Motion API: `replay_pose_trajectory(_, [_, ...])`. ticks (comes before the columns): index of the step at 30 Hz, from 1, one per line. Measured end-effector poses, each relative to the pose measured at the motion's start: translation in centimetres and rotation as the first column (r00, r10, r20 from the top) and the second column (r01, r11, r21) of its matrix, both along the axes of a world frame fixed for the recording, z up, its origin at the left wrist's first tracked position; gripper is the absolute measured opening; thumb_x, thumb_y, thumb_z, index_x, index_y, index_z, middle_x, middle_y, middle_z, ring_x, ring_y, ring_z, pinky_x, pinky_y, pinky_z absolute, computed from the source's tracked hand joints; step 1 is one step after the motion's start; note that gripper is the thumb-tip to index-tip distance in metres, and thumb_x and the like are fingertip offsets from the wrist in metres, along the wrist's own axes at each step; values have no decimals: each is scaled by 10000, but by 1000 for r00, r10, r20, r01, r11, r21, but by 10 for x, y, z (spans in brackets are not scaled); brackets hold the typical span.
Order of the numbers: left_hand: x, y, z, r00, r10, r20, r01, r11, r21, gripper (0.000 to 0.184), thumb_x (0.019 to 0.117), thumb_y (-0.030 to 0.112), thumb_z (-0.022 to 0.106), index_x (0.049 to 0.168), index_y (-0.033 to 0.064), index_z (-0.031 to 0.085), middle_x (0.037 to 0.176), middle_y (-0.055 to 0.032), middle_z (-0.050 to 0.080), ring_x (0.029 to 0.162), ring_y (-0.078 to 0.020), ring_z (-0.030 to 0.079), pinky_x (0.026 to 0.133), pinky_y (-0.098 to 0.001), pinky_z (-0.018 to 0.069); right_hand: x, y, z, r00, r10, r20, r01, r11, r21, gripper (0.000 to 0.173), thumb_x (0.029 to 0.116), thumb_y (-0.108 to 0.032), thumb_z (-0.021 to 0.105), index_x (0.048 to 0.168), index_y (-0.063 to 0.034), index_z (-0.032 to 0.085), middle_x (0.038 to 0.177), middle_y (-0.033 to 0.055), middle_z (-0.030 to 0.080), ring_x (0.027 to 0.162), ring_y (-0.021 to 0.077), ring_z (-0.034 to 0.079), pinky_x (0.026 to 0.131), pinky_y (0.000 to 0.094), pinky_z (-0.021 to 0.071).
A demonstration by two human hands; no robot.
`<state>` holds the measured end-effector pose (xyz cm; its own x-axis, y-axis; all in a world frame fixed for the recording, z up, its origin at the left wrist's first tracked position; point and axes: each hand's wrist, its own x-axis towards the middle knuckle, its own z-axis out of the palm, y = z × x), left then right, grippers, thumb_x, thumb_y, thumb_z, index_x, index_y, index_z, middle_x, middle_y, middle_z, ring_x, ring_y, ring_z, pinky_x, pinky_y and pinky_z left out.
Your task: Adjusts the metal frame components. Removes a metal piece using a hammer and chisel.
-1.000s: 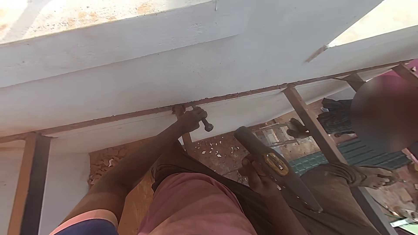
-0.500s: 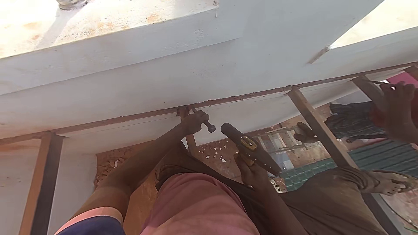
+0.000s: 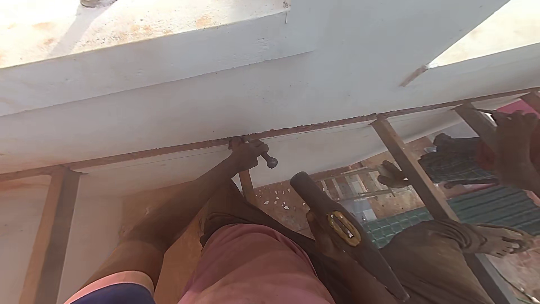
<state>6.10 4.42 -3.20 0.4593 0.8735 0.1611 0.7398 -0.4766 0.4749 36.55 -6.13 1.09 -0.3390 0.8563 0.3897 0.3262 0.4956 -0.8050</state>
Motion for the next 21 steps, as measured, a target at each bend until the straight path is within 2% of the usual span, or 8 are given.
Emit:
replay_pose_trajectory(2, [1, 2, 1, 1000, -9, 11, 9, 1000, -12, 213, 809, -176, 614, 969, -50, 677, 1013, -210, 698, 998, -384, 697, 824, -530, 575, -18, 6, 10, 998, -62, 14, 62, 998, -3, 344, 999, -297, 583, 835, -11, 684, 703, 45, 665, 652, 33, 626, 673, 184, 529])
replay_pose_trajectory(4, [2, 5, 3, 1000, 2, -2, -2, 999, -50, 216, 813, -171, 611, 985, -60, 681, 1029, -222, 704, 1016, -389, 697, 859, -532, 568, -30, 24, -19, 997, -45, 70, 40, 997, 68, 315, 949, -288, 586, 792, -29, 671, 629, 52, 636, 561, 82, 619, 543, 246, 522])
replay_pose_trajectory(6, [1, 5, 4, 997, 56, -55, -67, 975, -212, 207, 868, -139, 604, 1049, -59, 664, 1086, -228, 681, 1063, -390, 670, 914, -542, 537, -33, 31, -48, 997, -28, 77, 25, 999, 29, 294, 895, -296, 576, 739, -54, 636, 533, 2, 536, 451, 56, 517, 430, 256, 436])
replay_pose_trajectory(10, [-11, 3, -11, 997, 39, -62, -50, 981, -185, 184, 866, -125, 602, 1015, -56, 684, 1062, -223, 694, 1044, -389, 682, 898, -535, 548, -21, 13, -31, 999, -11, 44, 9, 1000, 28, 425, 1029, -389, 526, 918, -24, 714, 729, 65, 679, 677, 90, 670, 630, 281, 567])
replay_pose_trajectory(12, [-9, 0, -15, 999, 19, -46, -25, 989, -144, 165, 859, -133, 610, 989, -61, 683, 1032, -224, 696, 1027, -391, 688, 885, -524, 558, -24, 10, -23, 993, -76, 88, 73, 996, 44, 421, 988, -384, 543, 814, -38, 708, 706, 73, 679, 658, 110, 665, 608, 282, 541])
replay_pose_trajectory(14, [-7, 3, -14, 999, 21, -45, -28, 988, -150, 182, 844, -152, 604, 985, -61, 676, 1033, -223, 693, 1033, -391, 684, 895, -520, 555, -33, 22, -23, 986, -6, 169, 22, 996, -91, 369, 951, -327, 585, 812, -10, 714, 695, 94, 688, 636, 141, 670, 601, 329, 545])
replay_pose_trajectory(17, [-7, 7, -14, 999, 9, -53, -16, 991, -134, 181, 839, -172, 602, 970, -71, 674, 1027, -232, 697, 1030, -397, 688, 906, -522, 555, -42, 39, -61, 995, 9, 99, -5, 999, -42, 290, 893, -284, 582, 724, -53, 629, 542, 24, 553, 463, 93, 544, 439, 291, 450])
replay_pose_trajectory(21, [-5, 7, -10, 998, 41, -57, -50, 985, -163, 140, 863, -133, 631, 981, -68, 669, 1043, -240, 690, 1011, -412, 686, 883, -560, 554, -19, 30, -50, 998, -23, -62, 18, 996, -87, 307, 973, -290, 582, 825, -36, 670, 644, 27, 618, 577, 55, 598, 551, 262, 522])
